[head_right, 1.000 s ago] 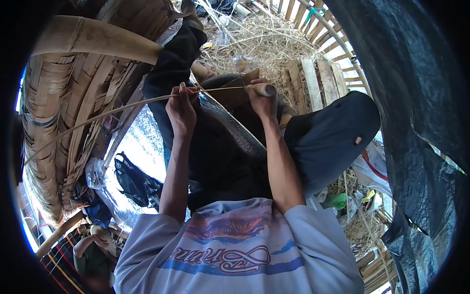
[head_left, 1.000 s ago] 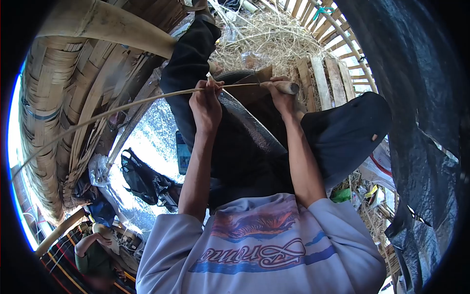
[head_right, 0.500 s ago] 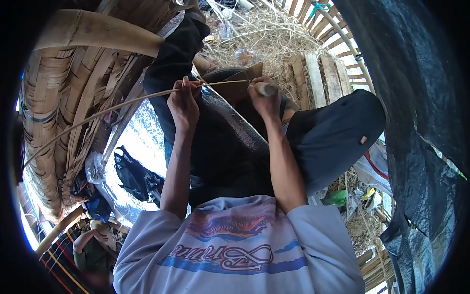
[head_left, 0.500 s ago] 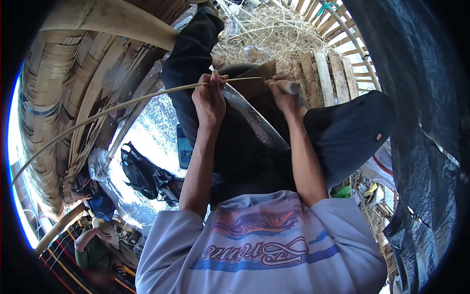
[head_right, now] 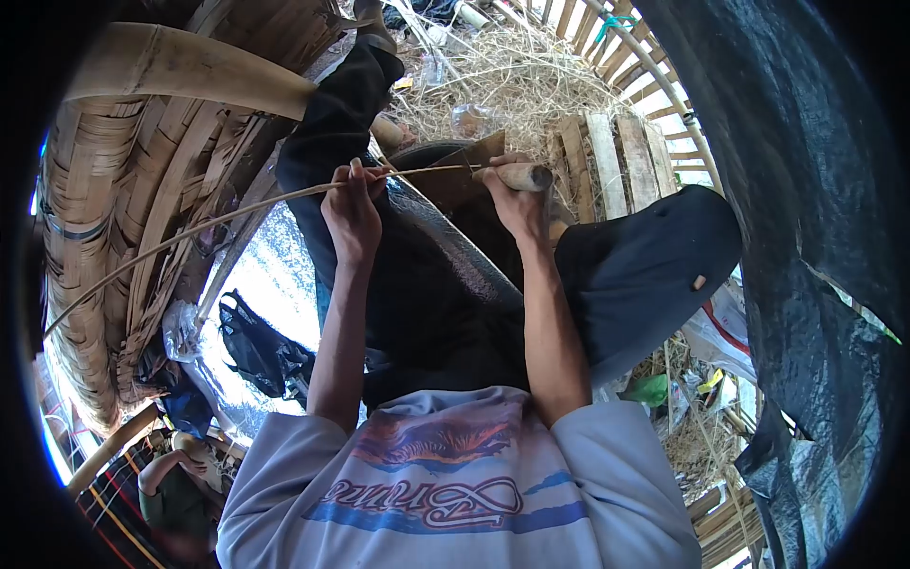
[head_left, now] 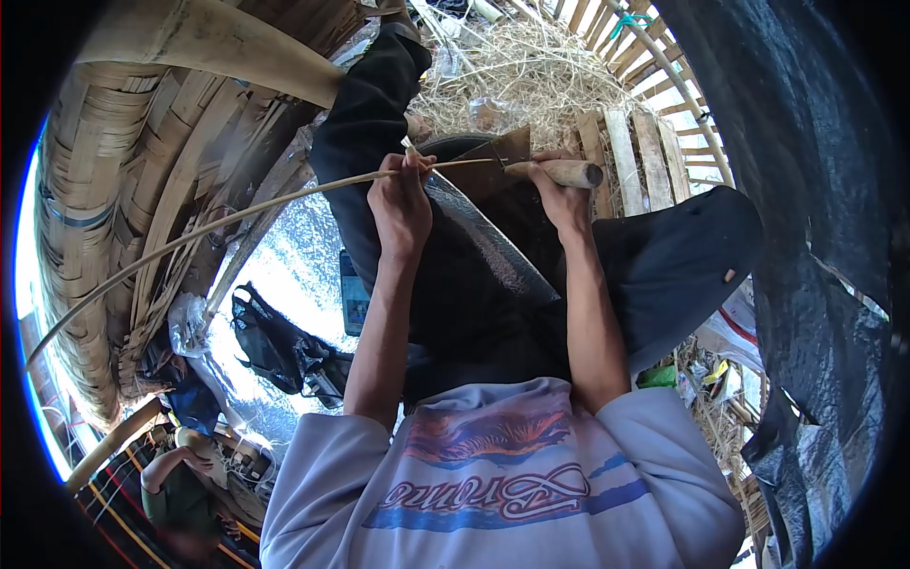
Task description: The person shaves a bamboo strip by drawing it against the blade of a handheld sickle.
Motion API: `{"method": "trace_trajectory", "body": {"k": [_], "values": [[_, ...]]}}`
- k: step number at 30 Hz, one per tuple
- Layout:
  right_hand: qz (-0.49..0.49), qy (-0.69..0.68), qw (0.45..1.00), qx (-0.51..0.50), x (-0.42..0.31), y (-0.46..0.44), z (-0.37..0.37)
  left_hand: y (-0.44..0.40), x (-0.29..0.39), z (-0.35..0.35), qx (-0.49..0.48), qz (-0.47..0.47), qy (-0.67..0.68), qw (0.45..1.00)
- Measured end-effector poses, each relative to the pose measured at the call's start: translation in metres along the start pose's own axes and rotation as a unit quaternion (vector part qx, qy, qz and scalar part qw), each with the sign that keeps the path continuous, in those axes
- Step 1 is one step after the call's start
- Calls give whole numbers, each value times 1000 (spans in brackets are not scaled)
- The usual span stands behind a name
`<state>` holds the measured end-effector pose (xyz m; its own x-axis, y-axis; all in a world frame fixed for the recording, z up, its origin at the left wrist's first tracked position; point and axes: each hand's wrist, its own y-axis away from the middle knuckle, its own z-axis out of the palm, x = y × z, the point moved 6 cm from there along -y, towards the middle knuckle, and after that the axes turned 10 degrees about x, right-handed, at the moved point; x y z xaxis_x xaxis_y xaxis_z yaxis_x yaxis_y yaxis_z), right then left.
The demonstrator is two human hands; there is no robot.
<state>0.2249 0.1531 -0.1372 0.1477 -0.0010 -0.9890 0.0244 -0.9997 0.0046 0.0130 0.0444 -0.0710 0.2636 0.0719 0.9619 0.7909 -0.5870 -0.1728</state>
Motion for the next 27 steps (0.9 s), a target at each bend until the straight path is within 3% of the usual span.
{"method": "trace_trajectory", "body": {"k": [2,4,6,8,10,14,16,17,20,24,27], "values": [[-22,-16,1000,-12,8,7,8,-2,2,-2,-10,21,-30,999],[-78,86,993,-16,29,5,17,6,4,-2,-26,40,-52,997],[-67,78,994,-30,28,-1,14,4,-2,-1,-13,10,-7,1000],[18,23,999,-46,16,-6,7,4,0,0,-11,1,-12,1000],[-19,-12,999,-31,9,-5,11,6,-5,-2,-14,6,-14,1000],[-76,103,992,-10,41,-1,14,5,-2,0,-12,10,-6,1000],[-51,93,994,-37,40,-6,15,2,-2,1,-14,20,-6,1000],[22,8,999,-35,44,-5,11,2,-4,0,-13,17,-11,1000],[-28,-25,999,-9,16,5,7,2,-6,-2,-12,19,-20,1000],[-30,155,987,-21,39,0,11,4,-4,2,-15,25,-10,1000],[12,18,999,-30,16,2,7,5,-8,-2,-10,3,-6,1000]]}}
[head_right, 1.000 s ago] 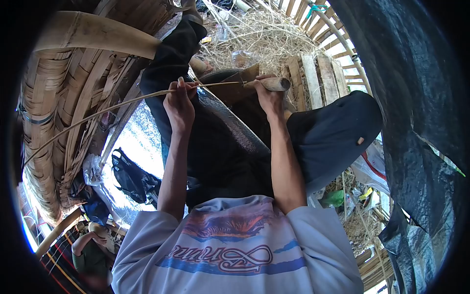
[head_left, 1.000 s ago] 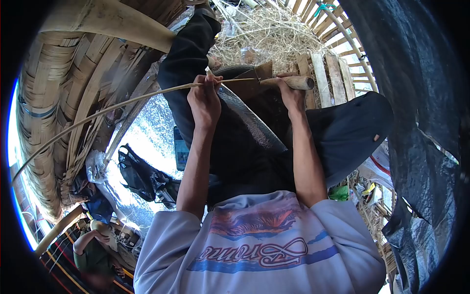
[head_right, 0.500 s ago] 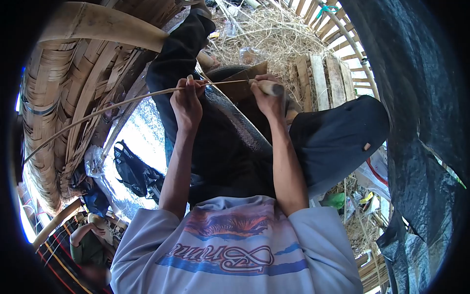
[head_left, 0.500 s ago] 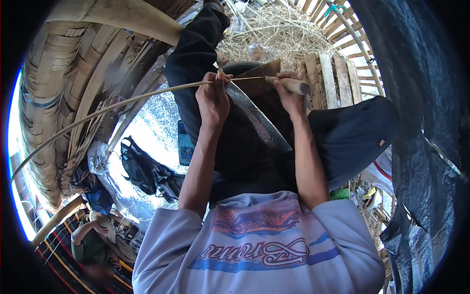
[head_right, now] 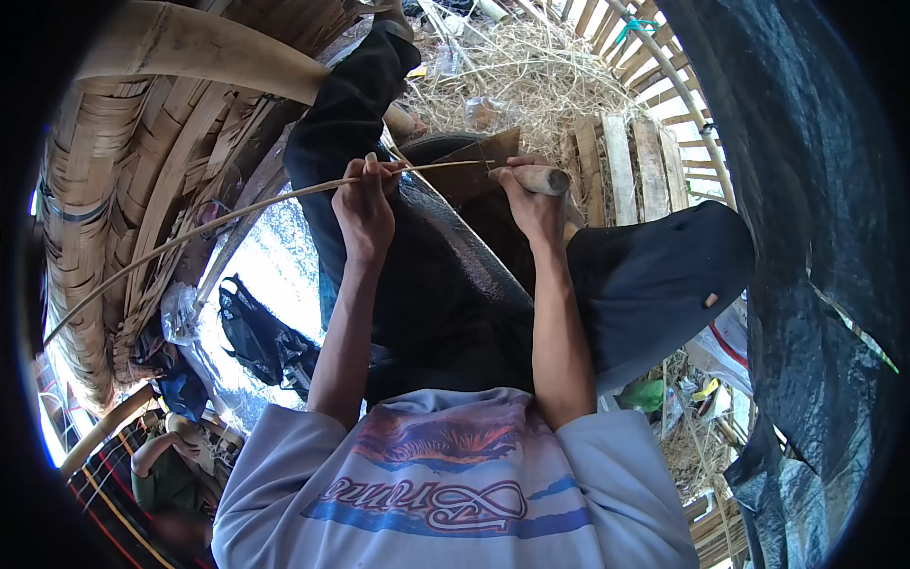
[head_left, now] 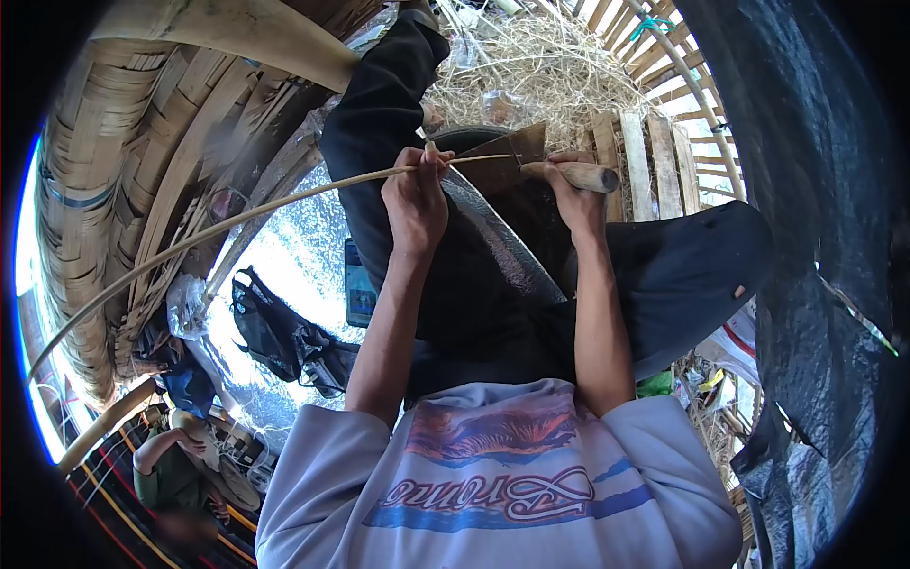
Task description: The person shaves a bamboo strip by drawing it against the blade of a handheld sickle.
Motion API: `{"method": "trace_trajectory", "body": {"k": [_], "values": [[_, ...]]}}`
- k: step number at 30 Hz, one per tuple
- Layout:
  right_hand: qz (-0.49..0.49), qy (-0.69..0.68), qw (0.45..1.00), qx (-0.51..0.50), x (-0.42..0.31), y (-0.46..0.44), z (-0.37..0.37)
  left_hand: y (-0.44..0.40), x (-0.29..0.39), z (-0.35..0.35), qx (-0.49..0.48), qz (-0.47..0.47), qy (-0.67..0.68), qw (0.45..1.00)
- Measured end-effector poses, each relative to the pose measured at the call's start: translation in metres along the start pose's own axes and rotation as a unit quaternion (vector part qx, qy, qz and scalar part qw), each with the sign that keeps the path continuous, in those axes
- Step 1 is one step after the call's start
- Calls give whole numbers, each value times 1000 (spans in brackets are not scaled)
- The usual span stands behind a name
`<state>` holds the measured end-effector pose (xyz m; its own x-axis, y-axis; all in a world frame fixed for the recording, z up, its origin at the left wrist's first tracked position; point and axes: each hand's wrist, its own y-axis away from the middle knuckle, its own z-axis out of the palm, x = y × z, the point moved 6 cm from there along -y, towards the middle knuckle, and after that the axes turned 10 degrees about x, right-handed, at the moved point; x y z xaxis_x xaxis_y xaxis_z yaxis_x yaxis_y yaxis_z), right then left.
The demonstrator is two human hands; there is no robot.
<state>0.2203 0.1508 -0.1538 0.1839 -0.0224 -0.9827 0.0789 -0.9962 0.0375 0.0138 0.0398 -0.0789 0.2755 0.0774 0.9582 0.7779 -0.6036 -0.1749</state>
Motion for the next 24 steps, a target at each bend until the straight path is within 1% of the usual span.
{"method": "trace_trajectory", "body": {"k": [1,2,3,4,5,6,8,9,11,12,13,14,15,16,18,19,20,21,22,23,24], "values": [[7,-54,998,11,-6,2,-1,0,-1,-2,2,-3,-3,1000],[-29,-24,999,15,-5,2,0,-1,1,-3,0,10,-21,1000],[-28,-21,999,18,-4,3,-2,0,3,-1,-4,25,-35,999],[7,6,1000,14,-1,-2,-2,-1,1,0,12,7,1,1000],[44,32,998,10,3,-5,-3,-1,0,0,12,9,4,1000],[43,33,998,11,2,-4,-6,0,0,0,5,4,9,1000],[-25,-1,1000,0,-4,-7,-4,-2,2,1,3,6,14,1000],[-27,-4,1000,-3,-2,-7,-1,-1,3,1,0,8,-6,1000],[-101,14,995,11,-2,3,2,2,1,-3,-1,2,-35,999],[-61,29,998,2,-9,6,4,4,3,-5,-3,18,-48,999],[-62,30,998,3,-6,5,4,2,7,-2,-2,44,-54,998],[-44,49,998,0,1,-2,5,1,5,-1,9,22,-23,999],[-22,70,997,-4,1,-4,6,2,3,0,10,24,-21,999],[-22,69,997,-4,-1,-3,2,3,1,0,3,17,-17,1000],[-26,-9,1000,4,-9,-3,-1,-3,-2,-1,5,15,-16,1000],[-23,-11,1000,-3,-6,-2,5,-3,0,0,4,33,-28,999],[-44,5,999,-7,-3,3,9,2,1,-2,-2,46,-40,998],[-67,23,997,-5,1,5,9,8,0,-3,-8,40,-42,998],[-98,102,990,-10,11,2,15,5,-2,0,-3,26,-26,999],[-103,103,989,-5,20,-3,12,2,-3,1,4,11,-11,1000],[-72,101,992,-9,21,-4,10,2,-1,1,3,11,-8,1000]]}}
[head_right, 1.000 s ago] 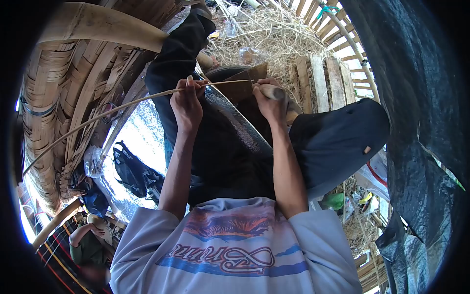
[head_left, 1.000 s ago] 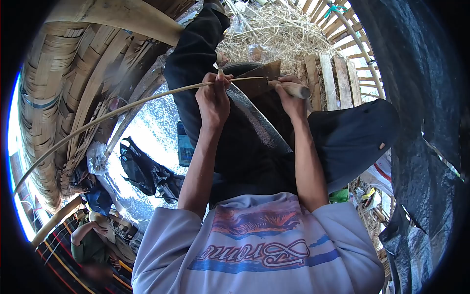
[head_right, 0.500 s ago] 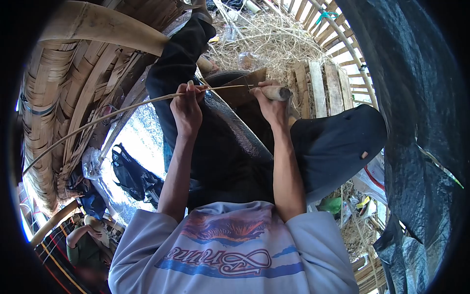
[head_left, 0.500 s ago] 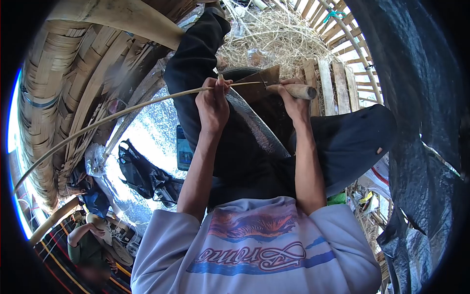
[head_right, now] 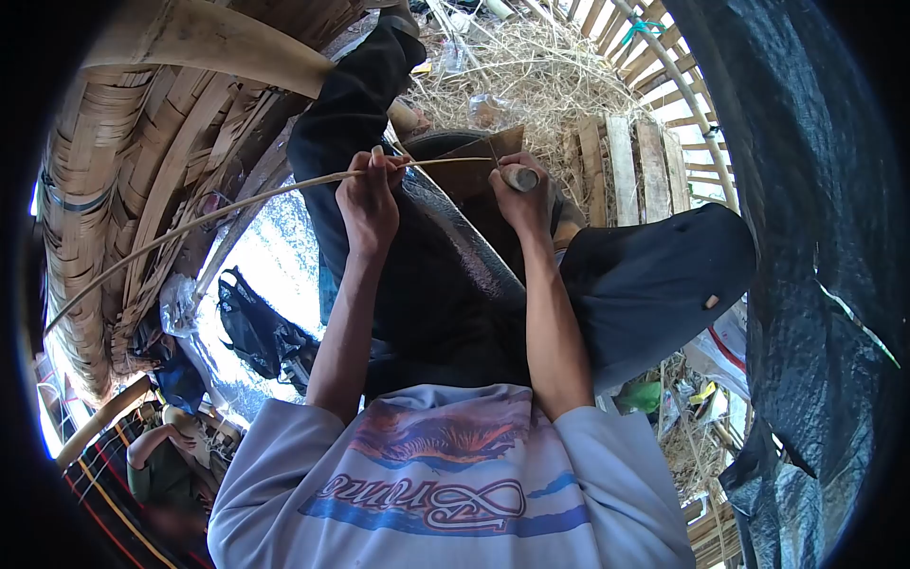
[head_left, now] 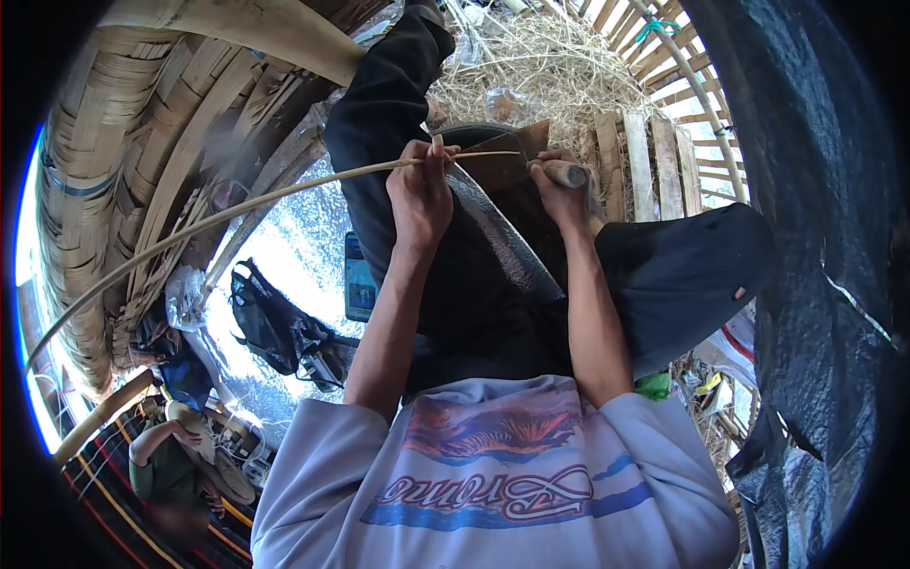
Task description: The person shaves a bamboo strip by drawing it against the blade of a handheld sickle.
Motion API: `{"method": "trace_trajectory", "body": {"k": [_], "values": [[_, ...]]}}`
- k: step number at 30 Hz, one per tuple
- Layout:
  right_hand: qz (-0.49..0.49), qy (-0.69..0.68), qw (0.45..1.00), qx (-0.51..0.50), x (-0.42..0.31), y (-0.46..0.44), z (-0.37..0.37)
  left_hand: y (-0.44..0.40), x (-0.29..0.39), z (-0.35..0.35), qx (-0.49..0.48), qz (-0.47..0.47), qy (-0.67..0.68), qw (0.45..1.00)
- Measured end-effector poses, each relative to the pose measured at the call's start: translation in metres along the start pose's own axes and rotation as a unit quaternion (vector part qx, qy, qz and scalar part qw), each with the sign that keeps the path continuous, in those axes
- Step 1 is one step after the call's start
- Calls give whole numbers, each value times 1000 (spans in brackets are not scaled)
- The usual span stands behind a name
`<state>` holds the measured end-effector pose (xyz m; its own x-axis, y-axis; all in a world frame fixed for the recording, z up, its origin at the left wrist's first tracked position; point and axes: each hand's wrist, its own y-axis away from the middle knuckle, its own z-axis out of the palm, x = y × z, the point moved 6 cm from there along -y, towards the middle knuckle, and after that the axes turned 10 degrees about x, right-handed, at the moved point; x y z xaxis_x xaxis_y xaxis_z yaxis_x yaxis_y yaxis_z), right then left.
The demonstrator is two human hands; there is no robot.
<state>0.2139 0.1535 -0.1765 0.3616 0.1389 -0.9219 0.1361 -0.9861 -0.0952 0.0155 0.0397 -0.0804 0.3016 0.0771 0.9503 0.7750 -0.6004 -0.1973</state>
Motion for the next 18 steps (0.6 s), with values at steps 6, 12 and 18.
{"method": "trace_trajectory", "body": {"k": [6,12,18], "values": [[53,-136,989,4,-22,6,-7,0,2,-2,-2,19,-27,999],[89,-77,993,-8,-9,-1,-7,-2,1,-1,4,9,-10,1000],[66,29,997,12,13,-1,1,-2,2,2,6,5,8,1000]]}}
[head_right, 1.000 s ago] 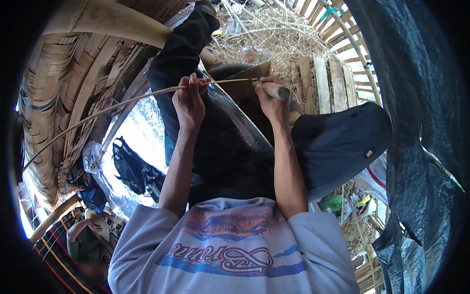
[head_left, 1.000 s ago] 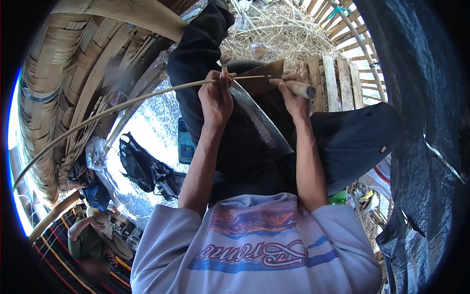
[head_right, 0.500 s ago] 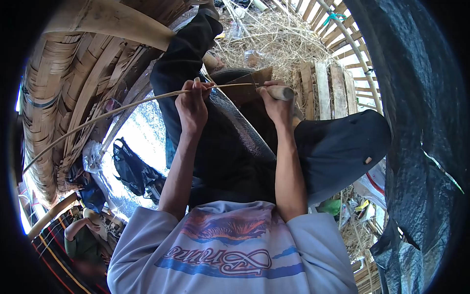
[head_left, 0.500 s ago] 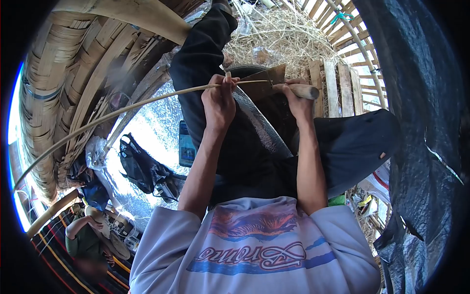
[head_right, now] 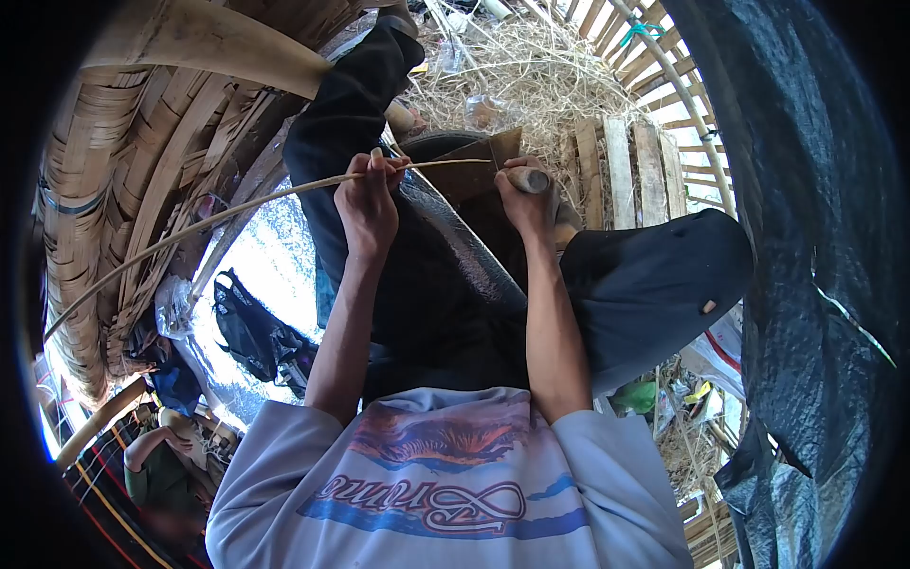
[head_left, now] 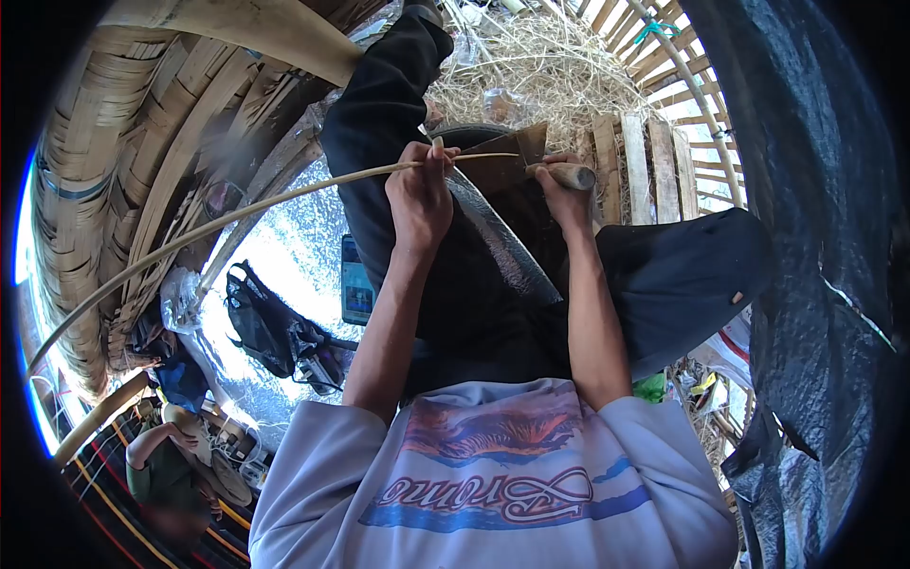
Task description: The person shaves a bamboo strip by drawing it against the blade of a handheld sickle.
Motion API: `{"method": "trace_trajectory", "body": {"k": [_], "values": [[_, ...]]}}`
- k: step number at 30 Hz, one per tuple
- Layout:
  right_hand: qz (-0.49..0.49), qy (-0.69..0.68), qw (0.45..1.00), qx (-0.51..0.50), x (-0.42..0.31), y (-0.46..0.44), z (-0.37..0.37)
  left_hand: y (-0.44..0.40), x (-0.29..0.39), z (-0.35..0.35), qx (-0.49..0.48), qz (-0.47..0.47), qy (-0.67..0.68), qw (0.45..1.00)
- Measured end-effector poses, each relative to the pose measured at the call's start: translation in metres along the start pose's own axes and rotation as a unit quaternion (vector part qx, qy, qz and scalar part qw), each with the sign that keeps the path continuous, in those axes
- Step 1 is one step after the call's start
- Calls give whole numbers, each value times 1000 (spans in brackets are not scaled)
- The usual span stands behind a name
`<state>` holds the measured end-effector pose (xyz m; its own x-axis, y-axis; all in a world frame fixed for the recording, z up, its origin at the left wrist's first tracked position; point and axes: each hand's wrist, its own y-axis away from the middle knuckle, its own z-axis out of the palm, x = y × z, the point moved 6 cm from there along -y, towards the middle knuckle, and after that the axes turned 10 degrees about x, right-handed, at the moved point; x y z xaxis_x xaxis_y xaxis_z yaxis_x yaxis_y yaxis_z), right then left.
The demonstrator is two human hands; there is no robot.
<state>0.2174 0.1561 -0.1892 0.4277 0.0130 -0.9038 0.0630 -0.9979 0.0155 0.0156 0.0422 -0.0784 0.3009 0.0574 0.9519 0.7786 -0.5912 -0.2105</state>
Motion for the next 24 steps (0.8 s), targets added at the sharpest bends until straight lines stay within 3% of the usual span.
{"method": "trace_trajectory", "body": {"k": [3,9,12,16,19,23,24], "values": [[30,-103,994,0,-12,-1,-12,0,-5,-3,1,7,-9,1000],[-4,-85,996,-22,-31,11,-16,0,0,-3,18,9,-36,999],[55,-94,994,-21,-29,4,-18,-1,1,-2,18,-10,-32,999],[-8,-184,983,16,-46,10,-19,0,-1,-7,15,0,-44,999],[-32,-60,998,19,-16,4,-3,3,-1,-2,6,2,-48,999],[31,-89,995,-10,-35,3,-17,1,3,-2,17,-5,-25,1000],[4,-116,993,0,-38,5,-19,1,2,-1,15,-7,-24,1000]]}}
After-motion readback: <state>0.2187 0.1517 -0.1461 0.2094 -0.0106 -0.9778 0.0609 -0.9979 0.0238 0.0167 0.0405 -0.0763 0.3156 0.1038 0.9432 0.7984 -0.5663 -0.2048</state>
